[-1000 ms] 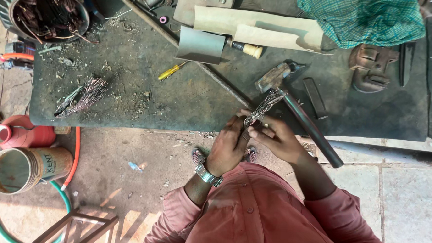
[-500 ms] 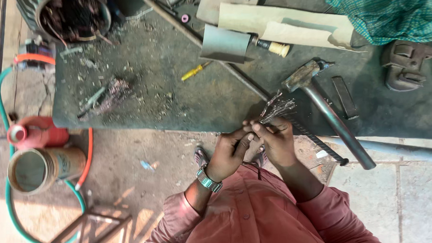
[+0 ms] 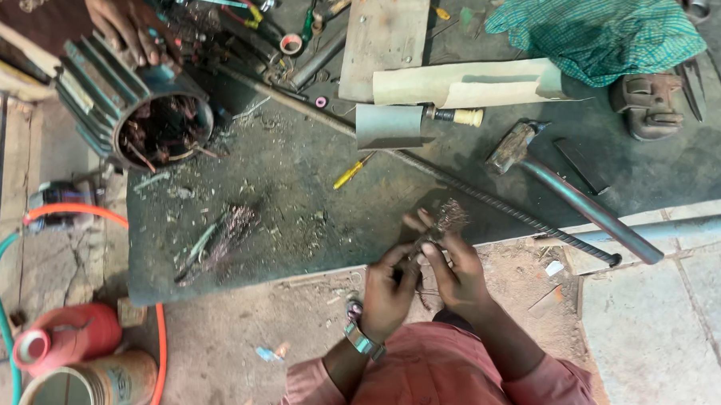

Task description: The person strips insulation from a bundle of wires using a screwdriver and separates the strands by hand. They repeatedly scrape and pull the wires to remove the outer coating and organize the exposed conductors.

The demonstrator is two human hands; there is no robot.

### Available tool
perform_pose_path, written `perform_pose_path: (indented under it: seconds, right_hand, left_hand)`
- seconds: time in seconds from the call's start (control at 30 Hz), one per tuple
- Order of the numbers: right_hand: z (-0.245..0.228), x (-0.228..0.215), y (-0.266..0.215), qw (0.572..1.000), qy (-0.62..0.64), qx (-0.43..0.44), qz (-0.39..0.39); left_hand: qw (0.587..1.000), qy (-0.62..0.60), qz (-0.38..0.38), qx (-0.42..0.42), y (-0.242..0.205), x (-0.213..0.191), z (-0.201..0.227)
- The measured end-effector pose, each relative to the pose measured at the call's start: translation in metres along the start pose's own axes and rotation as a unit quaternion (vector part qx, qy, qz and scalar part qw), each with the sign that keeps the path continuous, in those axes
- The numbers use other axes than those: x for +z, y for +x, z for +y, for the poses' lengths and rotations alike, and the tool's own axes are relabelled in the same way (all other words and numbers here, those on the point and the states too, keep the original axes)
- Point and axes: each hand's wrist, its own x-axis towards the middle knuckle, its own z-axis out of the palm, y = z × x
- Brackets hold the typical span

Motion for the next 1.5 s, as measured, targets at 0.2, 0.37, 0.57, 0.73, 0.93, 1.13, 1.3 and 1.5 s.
perform_pose_path:
  seconds: [0.2, 0.37, 0.57, 0.73, 0.93, 1.13, 1.3, 1.5]
  right_hand:
    - [0.009, -0.004, -0.030, 0.964, 0.210, 0.136, 0.084]
    - [0.023, -0.027, -0.040, 0.969, 0.128, 0.170, 0.124]
    - [0.025, -0.079, -0.034, 0.979, 0.041, 0.177, 0.091]
    - [0.017, -0.114, -0.030, 0.984, 0.028, 0.172, 0.030]
    - [0.019, -0.115, -0.023, 0.973, 0.123, 0.194, 0.005]
    - [0.026, -0.099, -0.030, 0.966, 0.183, 0.181, -0.009]
    - [0.036, -0.088, -0.036, 0.947, 0.200, 0.250, -0.024]
    - [0.043, -0.074, -0.032, 0.953, 0.214, 0.214, 0.026]
  left_hand:
    - [0.998, -0.016, -0.048, 0.025, -0.008, 0.000, -0.003]
    - [0.992, 0.019, -0.041, 0.122, -0.011, 0.016, 0.004]
    - [0.998, 0.007, 0.044, 0.046, -0.006, 0.060, 0.013]
    - [0.995, 0.005, 0.097, 0.020, -0.005, 0.092, 0.008]
    - [0.977, -0.166, 0.133, 0.036, -0.007, 0.110, -0.006]
    - [0.977, -0.174, 0.125, 0.012, -0.018, 0.103, -0.014]
    - [0.990, -0.103, 0.100, -0.012, -0.021, 0.092, -0.016]
    - [0.990, -0.094, 0.101, -0.011, -0.024, 0.086, -0.011]
